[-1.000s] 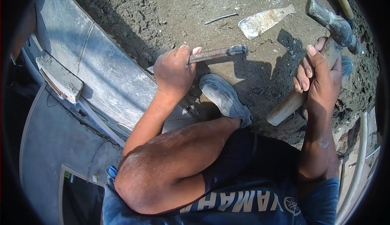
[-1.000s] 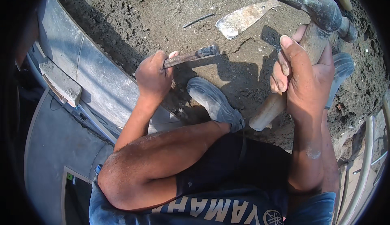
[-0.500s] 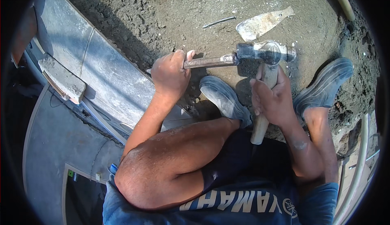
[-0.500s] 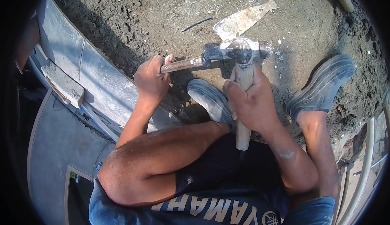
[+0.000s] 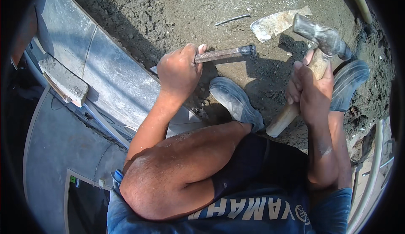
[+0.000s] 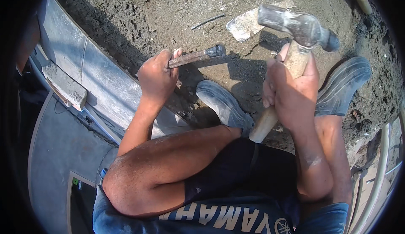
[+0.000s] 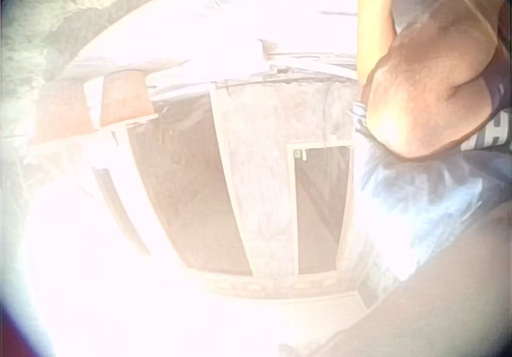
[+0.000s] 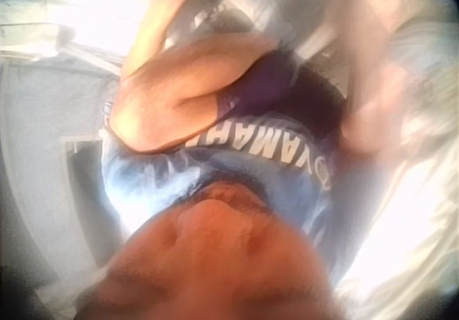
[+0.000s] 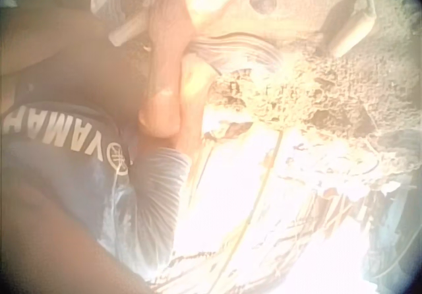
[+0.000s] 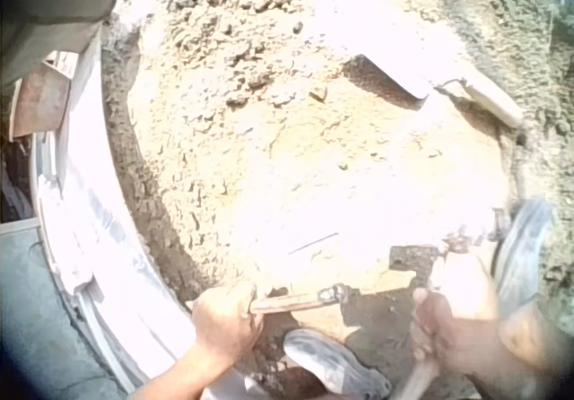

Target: The person places a large tile onto a prepared bed of sand and mortar, then uses a hammer and chisel to break and remove small pieces of tile along the edge. The person also uses a trowel to smooth the mortar and a hammer to tap the tile into place.

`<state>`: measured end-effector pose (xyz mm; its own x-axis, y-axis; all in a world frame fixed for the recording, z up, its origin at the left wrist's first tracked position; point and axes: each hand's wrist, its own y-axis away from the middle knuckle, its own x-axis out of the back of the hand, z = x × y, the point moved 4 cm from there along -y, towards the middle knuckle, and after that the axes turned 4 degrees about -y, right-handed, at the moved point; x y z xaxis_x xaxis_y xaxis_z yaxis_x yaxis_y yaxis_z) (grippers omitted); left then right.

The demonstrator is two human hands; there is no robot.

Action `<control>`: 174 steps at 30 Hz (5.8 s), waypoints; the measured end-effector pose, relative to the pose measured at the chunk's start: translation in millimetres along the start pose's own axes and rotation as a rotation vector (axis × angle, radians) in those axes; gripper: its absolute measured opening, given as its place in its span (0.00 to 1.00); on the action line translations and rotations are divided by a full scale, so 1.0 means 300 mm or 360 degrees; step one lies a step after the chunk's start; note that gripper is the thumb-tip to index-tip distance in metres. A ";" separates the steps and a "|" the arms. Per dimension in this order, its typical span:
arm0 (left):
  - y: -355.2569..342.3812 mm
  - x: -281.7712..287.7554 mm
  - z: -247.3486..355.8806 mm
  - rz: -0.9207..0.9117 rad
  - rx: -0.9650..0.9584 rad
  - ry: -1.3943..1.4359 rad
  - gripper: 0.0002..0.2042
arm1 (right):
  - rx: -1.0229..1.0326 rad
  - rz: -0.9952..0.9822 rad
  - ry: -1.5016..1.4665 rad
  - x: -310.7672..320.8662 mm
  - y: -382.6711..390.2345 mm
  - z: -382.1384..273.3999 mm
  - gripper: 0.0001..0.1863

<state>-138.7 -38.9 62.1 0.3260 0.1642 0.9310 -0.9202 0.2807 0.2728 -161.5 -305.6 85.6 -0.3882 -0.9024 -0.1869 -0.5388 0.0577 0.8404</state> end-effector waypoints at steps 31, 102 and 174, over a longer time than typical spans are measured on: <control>0.055 -0.025 0.013 -0.0133 -0.0019 0.0035 0.14 | -0.0333 -0.0332 0.0441 0.026 0.060 0.072 0.10; 0.221 0.011 0.084 -0.0153 -0.0272 0.0606 0.11 | 0.0155 0.0208 0.0562 0.089 0.378 0.038 0.10; 0.264 0.017 0.096 -0.0352 -0.0393 0.0560 0.11 | 0.0415 0.0406 -0.0101 0.126 0.435 -0.012 0.10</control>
<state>-216.2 -43.1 95.4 0.6008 0.3732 0.7069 -0.7555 0.5541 0.3496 -243.7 -333.8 189.9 -0.5759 -0.8171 -0.0259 -0.5880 0.3919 0.7076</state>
